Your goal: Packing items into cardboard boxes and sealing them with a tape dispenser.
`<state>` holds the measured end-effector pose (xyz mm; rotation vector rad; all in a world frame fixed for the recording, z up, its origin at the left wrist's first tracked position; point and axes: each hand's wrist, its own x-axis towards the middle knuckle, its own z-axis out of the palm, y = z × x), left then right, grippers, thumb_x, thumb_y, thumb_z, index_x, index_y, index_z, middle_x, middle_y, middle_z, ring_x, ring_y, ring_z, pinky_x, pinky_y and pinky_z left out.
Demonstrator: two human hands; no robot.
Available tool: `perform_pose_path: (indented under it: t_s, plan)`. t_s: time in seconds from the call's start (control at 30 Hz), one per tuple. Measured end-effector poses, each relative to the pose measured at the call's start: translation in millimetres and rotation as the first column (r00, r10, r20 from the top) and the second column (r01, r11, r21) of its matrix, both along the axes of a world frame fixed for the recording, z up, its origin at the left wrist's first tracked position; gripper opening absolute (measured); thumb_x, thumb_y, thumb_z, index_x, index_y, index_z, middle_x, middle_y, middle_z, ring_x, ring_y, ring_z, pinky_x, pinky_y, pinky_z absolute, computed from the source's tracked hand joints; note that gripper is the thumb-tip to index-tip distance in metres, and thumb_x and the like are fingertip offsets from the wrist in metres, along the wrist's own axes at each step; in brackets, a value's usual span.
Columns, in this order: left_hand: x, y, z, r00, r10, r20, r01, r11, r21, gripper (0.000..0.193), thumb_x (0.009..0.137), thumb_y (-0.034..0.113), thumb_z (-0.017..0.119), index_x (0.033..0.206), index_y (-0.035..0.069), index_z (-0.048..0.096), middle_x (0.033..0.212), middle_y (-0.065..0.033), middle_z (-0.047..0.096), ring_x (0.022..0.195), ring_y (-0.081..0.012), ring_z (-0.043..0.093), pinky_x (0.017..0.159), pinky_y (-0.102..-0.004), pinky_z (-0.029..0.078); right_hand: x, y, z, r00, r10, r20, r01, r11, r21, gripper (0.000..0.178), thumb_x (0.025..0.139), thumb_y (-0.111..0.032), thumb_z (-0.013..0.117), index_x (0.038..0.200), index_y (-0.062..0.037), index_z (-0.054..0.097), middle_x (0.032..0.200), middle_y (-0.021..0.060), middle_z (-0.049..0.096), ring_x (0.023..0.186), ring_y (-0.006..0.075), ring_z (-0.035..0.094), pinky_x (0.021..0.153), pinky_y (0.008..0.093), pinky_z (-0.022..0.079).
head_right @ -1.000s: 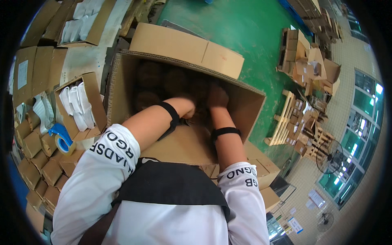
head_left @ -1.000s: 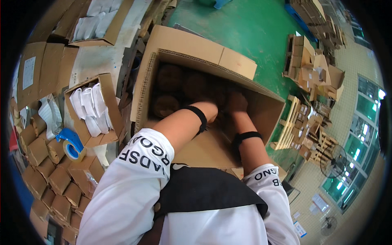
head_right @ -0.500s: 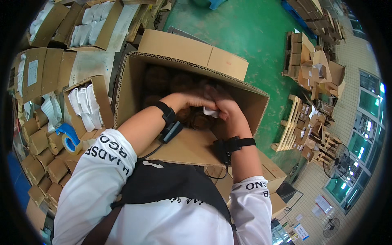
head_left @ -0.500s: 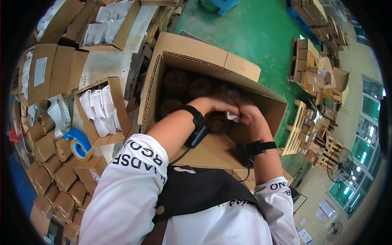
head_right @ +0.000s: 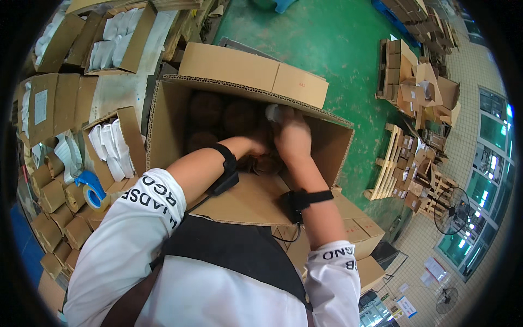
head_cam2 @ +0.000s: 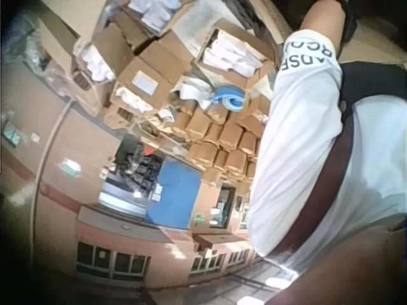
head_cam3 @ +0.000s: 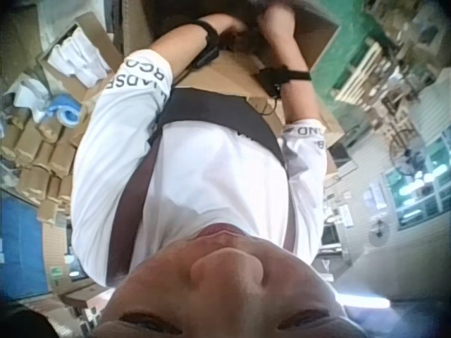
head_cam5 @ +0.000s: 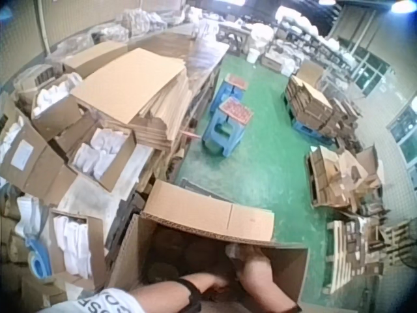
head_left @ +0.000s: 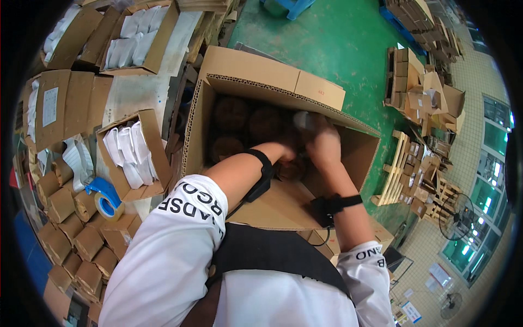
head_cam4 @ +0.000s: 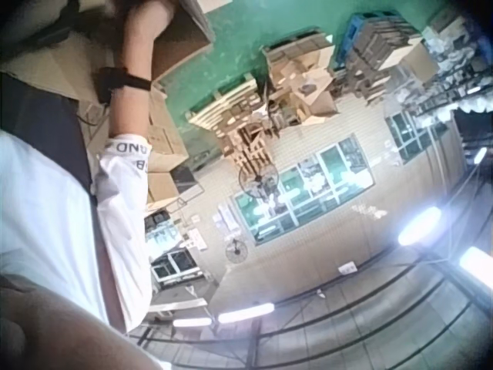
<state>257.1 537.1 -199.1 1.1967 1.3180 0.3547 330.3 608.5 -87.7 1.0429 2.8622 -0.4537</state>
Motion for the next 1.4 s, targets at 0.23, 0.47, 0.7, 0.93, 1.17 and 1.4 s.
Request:
perform_pose_path:
  t_s: [0.23,0.47,0.7,0.93,1.17,1.4]
  plan:
    - [12.9,-11.6,-14.3,0.889,0.443,0.121,-0.414,0.887,-0.206,0.028,0.080,0.017,0.066,0.103,0.000,0.065,0.088,-0.0154,0.068,0.069,-0.0232,0.063,0.061,-0.0363,0.052,-37.3,-1.7,-63.8,0.975,0.156,0.157,-0.183,0.967,0.178,0.025,0.087,-0.019,0.051,0.111,-0.0130,0.056,0.091,0.0182,0.065,0.074,0.0364,0.066,0.064,0.0476,0.054]
    - [32.2,-19.2,-46.2,0.966,0.243,-0.089,-0.214,0.943,0.253,0.034,0.080,0.022,0.067,0.111,0.008,0.066,0.100,-0.0160,0.068,0.088,-0.0279,0.065,0.082,-0.0388,0.050,-40.5,-15.2,-1.8,0.848,0.144,0.510,-0.141,0.989,-0.045,0.035,0.088,-0.018,0.048,0.123,-0.0143,0.051,0.097,0.0239,0.064,0.083,0.0372,0.067,0.070,0.0464,0.055]
    - [-32.2,-38.8,161.7,0.969,-0.208,-0.134,0.225,0.965,0.132,0.028,0.082,0.028,0.063,0.105,0.016,0.070,0.107,-0.0146,0.067,0.098,-0.0317,0.064,0.085,-0.0431,0.051,-54.4,5.0,-68.3,0.749,0.366,0.552,-0.243,0.927,-0.284,0.042,0.089,-0.025,0.049,0.127,-0.0089,0.051,0.123,0.0228,0.056,0.113,0.0379,0.055,0.096,0.0430,0.044]
    - [-155.9,-180.3,302.7,0.964,0.236,-0.122,-0.126,0.810,0.573,0.030,0.092,0.030,0.049,0.088,0.004,0.065,0.075,-0.0134,0.066,0.071,-0.0311,0.064,0.066,-0.0397,0.051,-55.4,14.0,2.1,0.768,0.581,0.270,-0.355,0.737,-0.576,0.032,0.089,-0.018,0.056,0.118,-0.0054,0.059,0.087,0.0181,0.068,0.074,0.0268,0.067,0.066,0.0371,0.054]
    - [-229.3,-333.7,144.9,0.030,0.719,-0.694,-0.653,0.540,0.531,0.055,0.081,0.030,0.068,0.123,-0.002,0.051,0.110,-0.0252,0.056,0.099,-0.0379,0.057,0.085,-0.0401,0.048,-145.0,-112.7,205.7,0.735,0.512,-0.444,-0.639,0.305,-0.706,0.012,0.088,-0.009,0.060,0.088,0.0023,0.062,0.078,0.0138,0.058,0.072,0.0261,0.059,0.066,0.0338,0.047]
    - [-225.9,-303.2,117.8,-0.003,0.655,-0.756,-0.668,0.562,0.489,0.069,0.076,0.026,0.073,0.134,0.006,0.040,0.123,-0.0289,0.046,0.110,-0.0440,0.050,0.094,-0.0443,0.044,-279.8,-234.5,56.5,0.575,0.798,0.181,-0.810,0.587,-0.015,0.020,0.079,-0.017,0.063,0.094,-0.0039,0.065,0.105,0.0131,0.056,0.107,0.0303,0.050,0.086,0.0404,0.042]
